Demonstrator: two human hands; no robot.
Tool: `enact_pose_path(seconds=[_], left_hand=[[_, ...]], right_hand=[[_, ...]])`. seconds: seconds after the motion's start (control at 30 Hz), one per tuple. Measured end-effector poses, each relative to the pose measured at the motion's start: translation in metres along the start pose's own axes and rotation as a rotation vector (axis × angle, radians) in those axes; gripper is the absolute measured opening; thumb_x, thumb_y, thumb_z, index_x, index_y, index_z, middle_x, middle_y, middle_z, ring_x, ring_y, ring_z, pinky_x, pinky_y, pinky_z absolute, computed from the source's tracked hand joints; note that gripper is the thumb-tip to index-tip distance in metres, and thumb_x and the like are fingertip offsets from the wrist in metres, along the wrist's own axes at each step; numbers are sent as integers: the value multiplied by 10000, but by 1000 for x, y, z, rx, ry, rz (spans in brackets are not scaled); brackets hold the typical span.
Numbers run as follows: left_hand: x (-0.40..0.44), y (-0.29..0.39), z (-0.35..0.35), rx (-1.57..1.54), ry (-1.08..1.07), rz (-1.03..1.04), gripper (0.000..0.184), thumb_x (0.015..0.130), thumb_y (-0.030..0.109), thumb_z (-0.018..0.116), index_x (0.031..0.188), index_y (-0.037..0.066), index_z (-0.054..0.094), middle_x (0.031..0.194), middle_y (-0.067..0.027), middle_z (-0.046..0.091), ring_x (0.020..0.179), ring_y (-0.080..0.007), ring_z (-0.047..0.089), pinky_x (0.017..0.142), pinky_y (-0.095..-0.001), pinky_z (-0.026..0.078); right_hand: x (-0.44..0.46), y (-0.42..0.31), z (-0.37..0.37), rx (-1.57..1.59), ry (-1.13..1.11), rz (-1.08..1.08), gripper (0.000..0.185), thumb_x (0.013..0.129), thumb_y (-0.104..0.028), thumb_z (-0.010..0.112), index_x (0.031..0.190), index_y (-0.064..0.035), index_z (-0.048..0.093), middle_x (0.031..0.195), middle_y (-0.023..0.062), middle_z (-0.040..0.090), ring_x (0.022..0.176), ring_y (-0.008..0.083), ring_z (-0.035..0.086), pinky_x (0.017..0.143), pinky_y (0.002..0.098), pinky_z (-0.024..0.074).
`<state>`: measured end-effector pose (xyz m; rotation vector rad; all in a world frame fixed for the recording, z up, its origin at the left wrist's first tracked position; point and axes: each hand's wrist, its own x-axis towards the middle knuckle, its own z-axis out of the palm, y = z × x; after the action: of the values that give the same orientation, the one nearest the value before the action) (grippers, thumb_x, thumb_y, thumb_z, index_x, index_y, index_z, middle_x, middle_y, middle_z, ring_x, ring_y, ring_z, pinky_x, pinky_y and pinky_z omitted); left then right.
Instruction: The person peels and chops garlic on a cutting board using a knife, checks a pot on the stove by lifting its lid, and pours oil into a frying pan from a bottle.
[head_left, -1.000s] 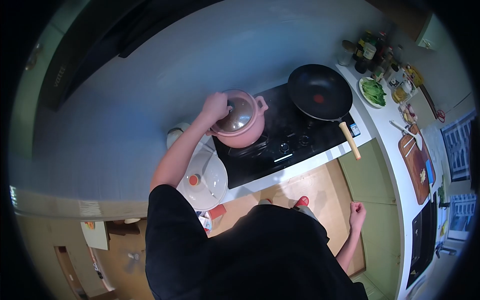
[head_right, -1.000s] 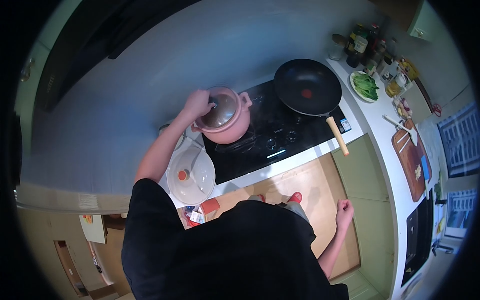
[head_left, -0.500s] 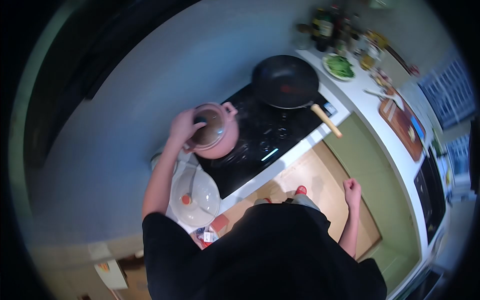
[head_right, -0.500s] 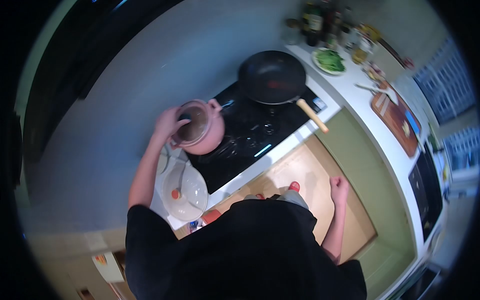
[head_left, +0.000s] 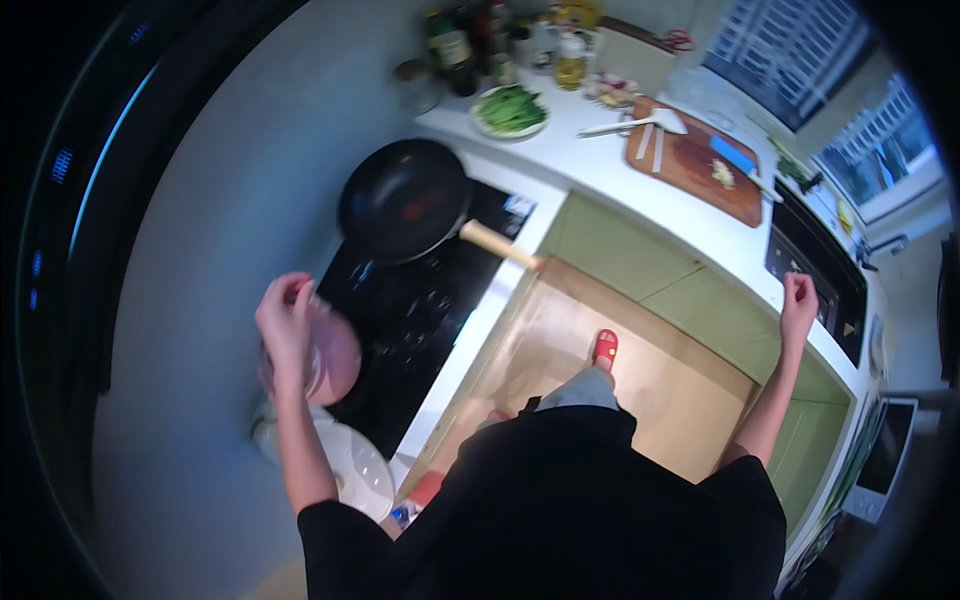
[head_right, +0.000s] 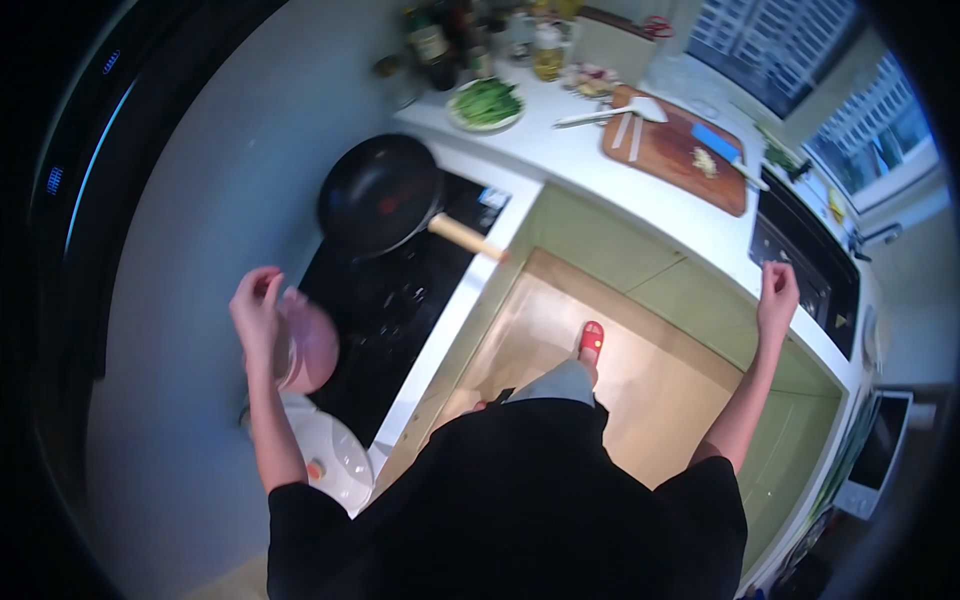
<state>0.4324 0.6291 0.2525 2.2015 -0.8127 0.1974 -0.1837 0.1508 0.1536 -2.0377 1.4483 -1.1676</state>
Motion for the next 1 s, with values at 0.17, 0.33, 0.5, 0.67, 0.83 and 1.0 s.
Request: enact_pose_path(seconds=[0.17,0.33,0.5,0.67,0.83,1.0], left_hand=[[25,147,140,-279,-39,81,104,865,7,746,968,-5,736,878,-73,715,799,-137,669,760,-268,536],[4,429,376,-756,-488,316,257,897,78,667,1144,12,650,1080,-134,654,999,-258,609,889,-374,488],[-111,660,578,-1204,-784,732,445,946,175,566,1366,30,542,1338,-213,586,1248,-407,533,1050,-504,427],[-213,689,712,-289,-1227,911,600,1012,356,469,1489,-1,396,1483,-288,441,1392,-490,385,1170,-555,306],[-183,730,702,-1005,-1416,6,729,1008,489,470,1535,6,331,1337,-265,589,1320,-401,504,1114,-497,366],[-116,734,639,-1461,-843,538,443,834,287,726,1185,30,636,1075,-140,730,1010,-340,687,849,-426,531]], right_hand=[[131,90,-90,-78,423,0,238,996,-238,681,948,-6,656,704,-59,500,649,31,409,579,208,344],[185,406,-114,-641,293,331,801,833,-302,819,1444,-14,389,1273,193,581,1129,309,564,999,402,445],[165,199,-38,764,171,487,657,1060,-432,498,1604,-158,253,1540,87,419,1406,247,415,1167,354,318],[196,218,-148,1173,611,468,605,1018,-403,424,1447,22,388,1433,222,423,1338,360,410,1136,504,345],[234,240,-152,10,1141,-91,450,1053,-319,416,1326,16,542,1175,192,683,1106,316,647,995,460,517],[284,266,-43,57,566,105,390,1053,-298,468,1258,10,589,1149,157,692,1059,260,657,956,400,517]])
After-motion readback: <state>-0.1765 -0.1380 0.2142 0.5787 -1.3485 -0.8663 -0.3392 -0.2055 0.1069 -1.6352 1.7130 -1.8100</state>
